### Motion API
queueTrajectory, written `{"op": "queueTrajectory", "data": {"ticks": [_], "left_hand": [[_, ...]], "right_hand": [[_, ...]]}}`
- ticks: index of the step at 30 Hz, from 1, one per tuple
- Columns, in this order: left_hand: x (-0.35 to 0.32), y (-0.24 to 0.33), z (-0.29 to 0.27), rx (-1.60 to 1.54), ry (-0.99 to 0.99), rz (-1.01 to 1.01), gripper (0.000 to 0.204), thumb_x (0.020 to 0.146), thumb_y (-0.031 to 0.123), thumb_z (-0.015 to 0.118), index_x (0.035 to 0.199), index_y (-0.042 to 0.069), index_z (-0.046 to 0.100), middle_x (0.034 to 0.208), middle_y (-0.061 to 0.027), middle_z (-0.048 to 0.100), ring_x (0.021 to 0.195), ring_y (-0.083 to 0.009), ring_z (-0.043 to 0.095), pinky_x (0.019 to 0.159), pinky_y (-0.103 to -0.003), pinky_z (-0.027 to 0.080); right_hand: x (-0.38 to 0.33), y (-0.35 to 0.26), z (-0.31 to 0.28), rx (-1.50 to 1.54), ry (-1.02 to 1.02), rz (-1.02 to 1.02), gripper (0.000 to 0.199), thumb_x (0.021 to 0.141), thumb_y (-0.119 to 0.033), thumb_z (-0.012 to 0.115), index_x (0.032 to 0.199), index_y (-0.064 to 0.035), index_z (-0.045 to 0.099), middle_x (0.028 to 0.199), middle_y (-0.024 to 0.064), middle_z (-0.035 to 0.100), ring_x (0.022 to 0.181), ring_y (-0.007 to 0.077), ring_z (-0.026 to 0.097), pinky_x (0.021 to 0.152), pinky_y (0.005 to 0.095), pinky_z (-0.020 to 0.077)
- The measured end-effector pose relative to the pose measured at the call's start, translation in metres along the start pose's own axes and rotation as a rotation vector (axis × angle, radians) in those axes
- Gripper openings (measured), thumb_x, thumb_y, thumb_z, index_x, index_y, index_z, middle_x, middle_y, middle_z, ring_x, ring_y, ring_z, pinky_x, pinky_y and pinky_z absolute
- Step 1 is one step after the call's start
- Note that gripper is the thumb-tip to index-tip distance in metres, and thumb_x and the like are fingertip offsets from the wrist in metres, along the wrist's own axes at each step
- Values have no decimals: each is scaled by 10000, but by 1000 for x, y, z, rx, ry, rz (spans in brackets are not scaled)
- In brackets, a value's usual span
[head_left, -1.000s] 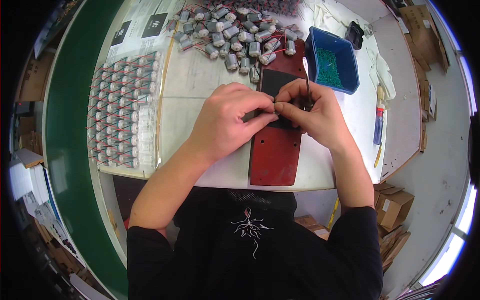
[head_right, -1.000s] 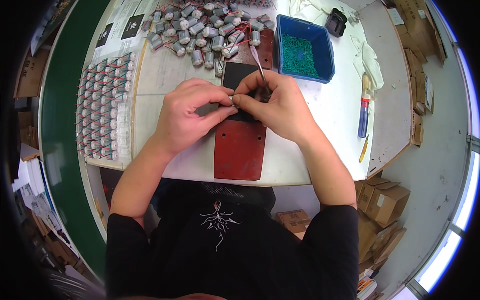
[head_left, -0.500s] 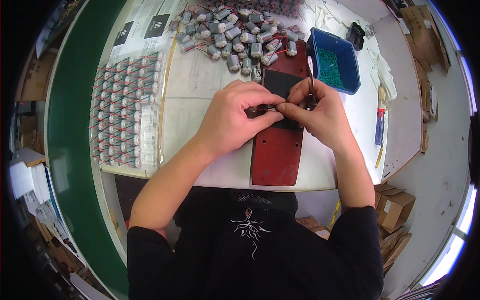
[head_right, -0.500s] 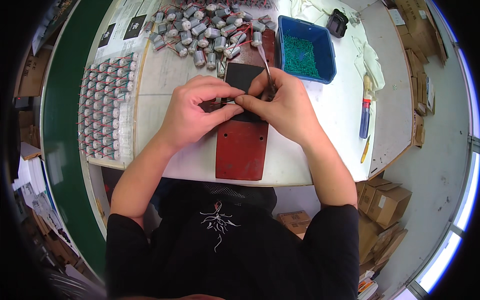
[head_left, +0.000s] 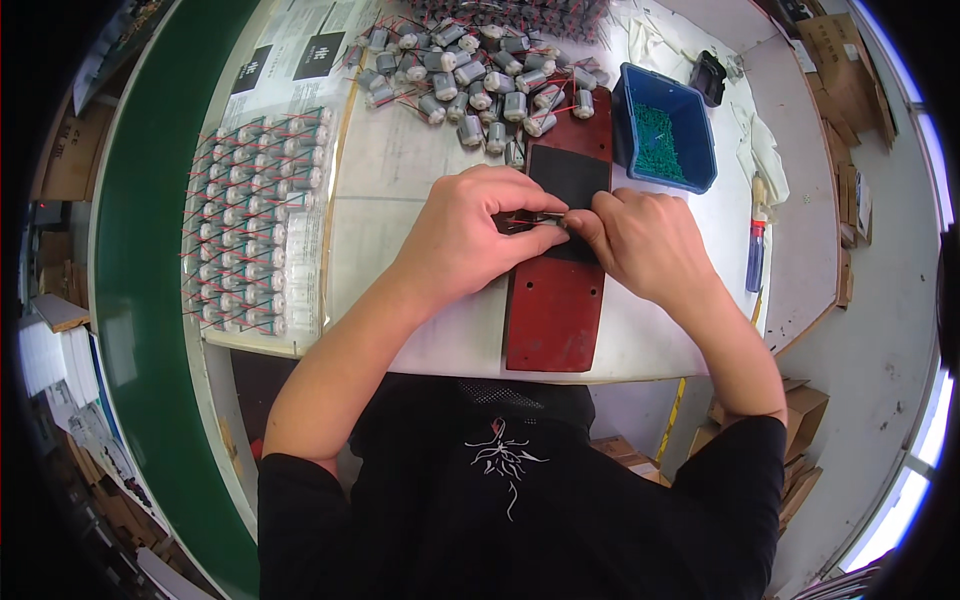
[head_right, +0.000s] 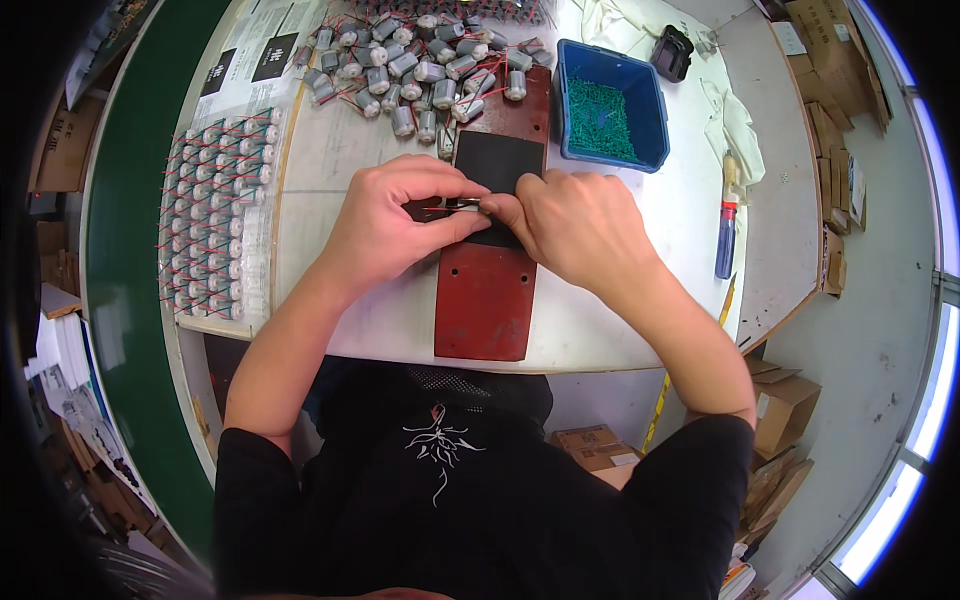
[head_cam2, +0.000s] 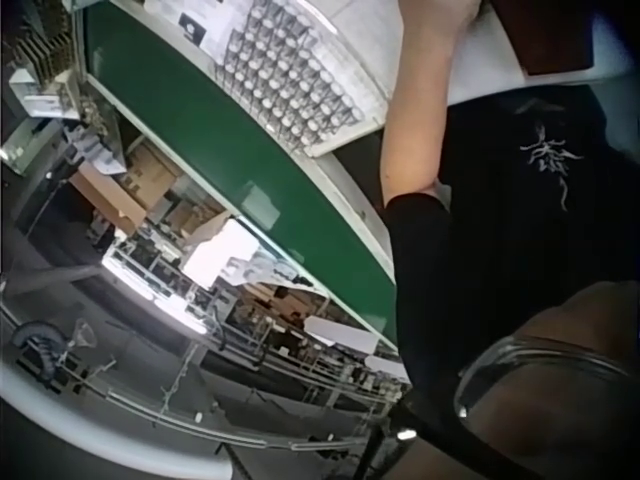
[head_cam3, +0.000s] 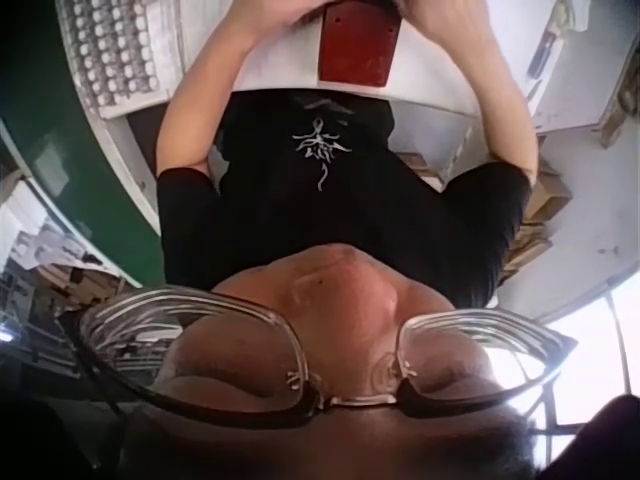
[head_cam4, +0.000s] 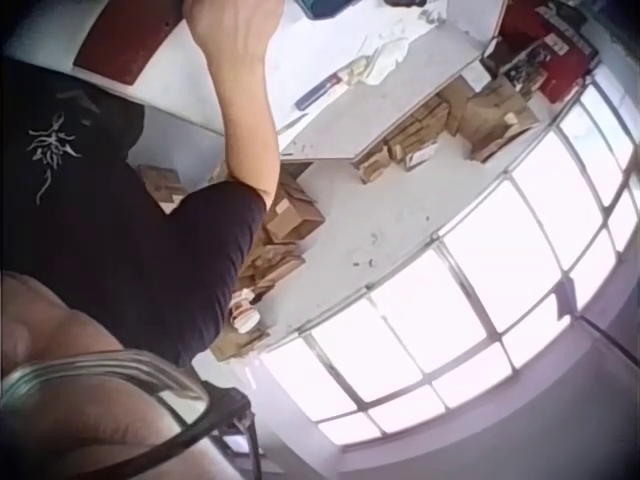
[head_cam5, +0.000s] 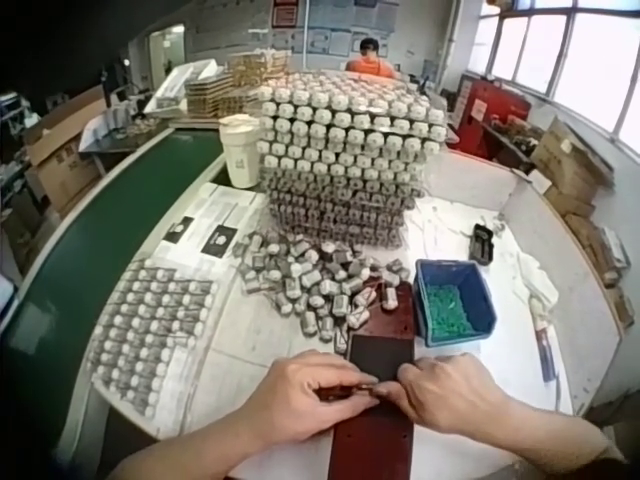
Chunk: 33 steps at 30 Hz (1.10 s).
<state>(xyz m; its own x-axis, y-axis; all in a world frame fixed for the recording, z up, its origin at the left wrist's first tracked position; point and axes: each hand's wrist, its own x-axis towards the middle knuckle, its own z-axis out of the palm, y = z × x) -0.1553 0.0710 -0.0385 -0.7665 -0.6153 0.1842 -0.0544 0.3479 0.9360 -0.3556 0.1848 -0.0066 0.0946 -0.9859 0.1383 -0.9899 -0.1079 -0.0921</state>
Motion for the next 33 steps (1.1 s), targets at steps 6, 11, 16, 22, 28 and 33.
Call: {"op": "queueTrajectory", "data": {"ticks": [6,11,16,22,28,33], "left_hand": [[1,0,-1,-27,-5,-14,245,805,75,880,1033,6,820,1008,-92,766,887,-148,711,779,-279,571],[2,3,-1,-14,-6,-7,240,811,83,872,1030,1,817,1003,-92,767,884,-157,716,782,-285,570],[1,4,-1,0,-6,-2,235,815,85,866,1029,4,816,996,-97,769,885,-165,722,785,-289,569],[0,4,0,5,6,4,239,815,88,866,1035,10,818,1000,-102,772,882,-165,726,785,-290,572],[0,3,1,33,14,20,245,813,94,869,1038,9,819,1007,-106,773,877,-174,732,783,-293,575],[-1,3,1,43,16,39,247,813,97,870,1038,9,818,1011,-106,774,876,-181,736,782,-292,574]], "right_hand": [[0,1,8,-52,36,-32,503,1043,-455,617,692,-94,608,596,93,612,498,302,619,430,416,466],[0,-2,5,-102,-3,-39,498,1044,-453,617,694,-98,612,588,89,613,493,296,625,419,411,466],[1,4,8,-74,-28,-65,510,1048,-449,610,680,-96,610,574,90,610,477,302,620,418,416,468],[-7,-4,5,-50,2,-58,522,1051,-448,601,666,-96,614,569,94,613,472,308,620,420,418,474],[-6,-6,2,-103,-67,-25,508,1052,-445,597,685,-96,630,580,97,626,486,313,633,432,424,484],[-5,-6,2,-89,-32,-24,512,1060,-440,587,688,-91,636,589,104,633,490,322,635,439,432,489]]}}
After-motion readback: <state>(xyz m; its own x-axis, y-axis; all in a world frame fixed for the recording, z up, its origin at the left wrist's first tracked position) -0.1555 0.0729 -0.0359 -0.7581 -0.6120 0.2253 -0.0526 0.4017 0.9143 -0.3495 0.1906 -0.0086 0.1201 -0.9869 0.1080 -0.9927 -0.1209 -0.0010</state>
